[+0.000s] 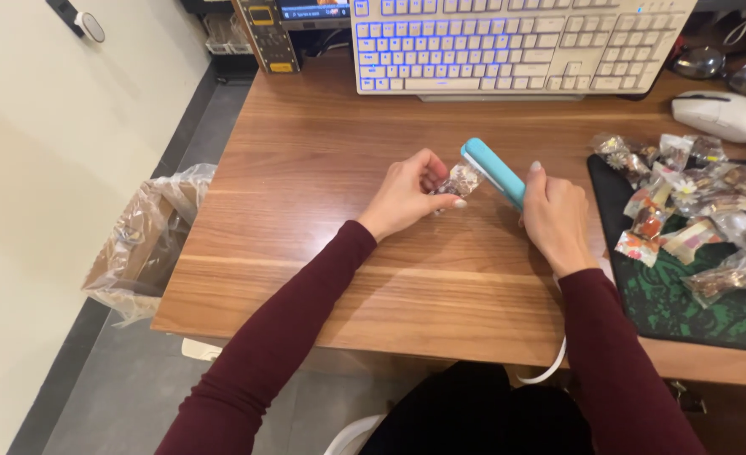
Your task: Sealing individual plastic bags of treats using a handheld heat sealer and placing them into a larger container.
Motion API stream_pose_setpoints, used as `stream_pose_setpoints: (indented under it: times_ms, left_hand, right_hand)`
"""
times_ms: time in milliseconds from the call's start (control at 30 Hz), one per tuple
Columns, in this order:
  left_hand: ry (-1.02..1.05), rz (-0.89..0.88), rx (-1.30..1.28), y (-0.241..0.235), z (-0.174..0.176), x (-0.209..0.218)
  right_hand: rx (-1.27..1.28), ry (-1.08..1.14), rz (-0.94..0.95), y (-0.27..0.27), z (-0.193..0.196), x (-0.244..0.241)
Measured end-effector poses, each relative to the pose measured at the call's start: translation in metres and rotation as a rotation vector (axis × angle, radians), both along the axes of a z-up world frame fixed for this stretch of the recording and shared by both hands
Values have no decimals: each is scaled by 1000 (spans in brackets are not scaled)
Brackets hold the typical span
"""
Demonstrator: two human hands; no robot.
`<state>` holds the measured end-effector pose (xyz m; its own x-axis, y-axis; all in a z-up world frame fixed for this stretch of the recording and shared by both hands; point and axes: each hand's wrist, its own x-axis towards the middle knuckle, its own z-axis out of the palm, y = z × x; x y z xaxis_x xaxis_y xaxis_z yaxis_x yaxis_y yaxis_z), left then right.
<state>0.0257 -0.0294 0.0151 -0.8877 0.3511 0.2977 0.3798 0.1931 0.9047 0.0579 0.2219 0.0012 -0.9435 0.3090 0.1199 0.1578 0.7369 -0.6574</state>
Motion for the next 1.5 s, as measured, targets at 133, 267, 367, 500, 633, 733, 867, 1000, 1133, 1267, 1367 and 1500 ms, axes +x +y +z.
stream_pose_setpoints:
  times_ms: [133,267,367,500,633,733,867,1000,1133,1267,1367,1500]
  left_hand:
    - [-28,-10,13,6,-8,0]
    - [-25,-23,56,7,-10,1]
    - [-27,-37,79,9,-13,0]
    - [-27,-48,84,11,-14,2]
    - [-29,-58,89,11,-15,1]
    - [-34,-66,99,11,-16,2]
    - [-46,-76,100,12,-16,2]
    - [-43,-83,89,13,-13,3]
    - [-72,-53,70,14,-8,9]
    - [-43,74,45,22,-22,-10]
    - [-103,105,-111,22,1,-5]
    - [-104,88,-77,30,-14,-20]
  right_hand:
    - [90,1,-8,7,-6,-4]
    - [134,-9,-5,6,-7,-2]
    - [172,-14,0,7,-8,-3]
    - [187,-8,-2,8,-11,-4]
    - [169,3,6,3,-4,1]
    - [176,2,4,2,-4,2]
    - [180,-6,1,1,-1,3]
    - [206,-27,12,-1,5,3]
    - [214,-37,18,-2,6,5]
    - [265,-42,31,-10,19,14]
    - [284,-11,47,-12,17,15]
    - [307,7,44,-12,19,14]
